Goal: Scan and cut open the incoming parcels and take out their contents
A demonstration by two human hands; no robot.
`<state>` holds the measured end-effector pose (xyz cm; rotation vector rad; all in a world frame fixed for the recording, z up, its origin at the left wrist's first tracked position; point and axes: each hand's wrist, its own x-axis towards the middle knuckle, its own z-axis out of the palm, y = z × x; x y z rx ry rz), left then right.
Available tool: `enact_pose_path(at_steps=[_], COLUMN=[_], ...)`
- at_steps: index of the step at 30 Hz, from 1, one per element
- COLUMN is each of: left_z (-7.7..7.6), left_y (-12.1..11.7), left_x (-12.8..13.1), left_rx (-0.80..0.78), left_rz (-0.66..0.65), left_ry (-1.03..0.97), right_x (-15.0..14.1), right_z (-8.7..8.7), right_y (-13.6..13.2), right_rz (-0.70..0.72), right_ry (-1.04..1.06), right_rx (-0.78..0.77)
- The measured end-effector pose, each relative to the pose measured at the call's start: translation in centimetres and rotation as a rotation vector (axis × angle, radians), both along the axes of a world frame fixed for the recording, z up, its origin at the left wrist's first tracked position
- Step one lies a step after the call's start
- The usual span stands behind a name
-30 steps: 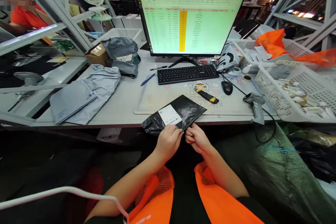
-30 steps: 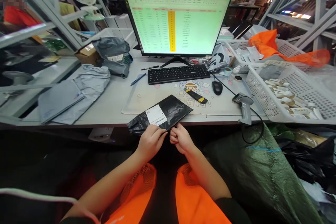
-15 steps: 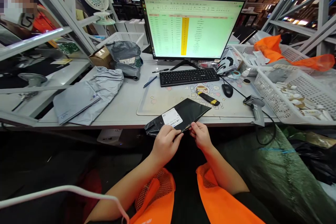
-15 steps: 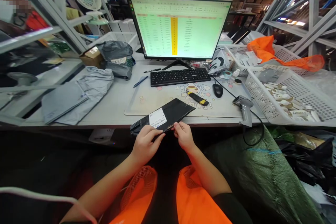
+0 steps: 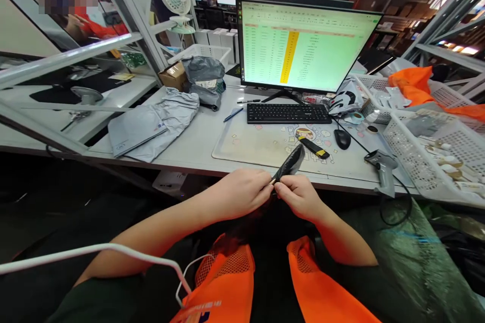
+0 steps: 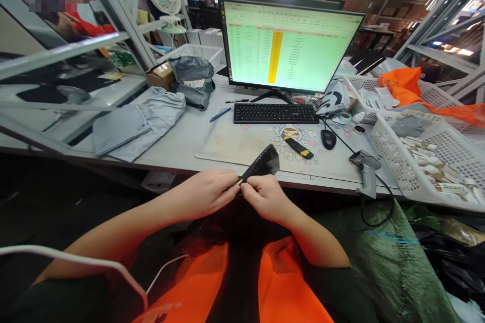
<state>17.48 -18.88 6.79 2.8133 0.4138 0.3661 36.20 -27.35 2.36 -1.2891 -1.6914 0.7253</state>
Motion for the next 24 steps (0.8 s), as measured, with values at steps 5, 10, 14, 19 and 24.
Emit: enact_pose_path(at_steps=[5, 10, 14, 19, 24], left_z=[-4.0, -8.2, -11.5, -13.8, -13.2], left_y=[-0.8, -1.1, -2.6, -6.2, -8.6], left_x=[0.0, -1.0, -2.8, -2.4, -2.3], left_rx=[0.068, 0.023, 0.01, 0.031, 0.022], left_rz=[0.07, 0.164, 0.224, 0.084, 0.192], left_ry=[0.193, 0.199, 0.127, 0.021, 0.038], right_x=[-1.5, -1.5, -1.3, -2.6, -4.2], right_z=[-2.8, -6.3, -8.6, -8.3, -7.6], right_y=[-0.4, -1.8, -4.5, -6.4, -7.5], right_rz=[-0.015, -0.165, -0.215, -0.358, -0.31], right_ry=[-0.207, -0.456, -0.514, -0.599, -0.813], right_rx=[0.004, 0.092, 0.048, -0.105, -0.153])
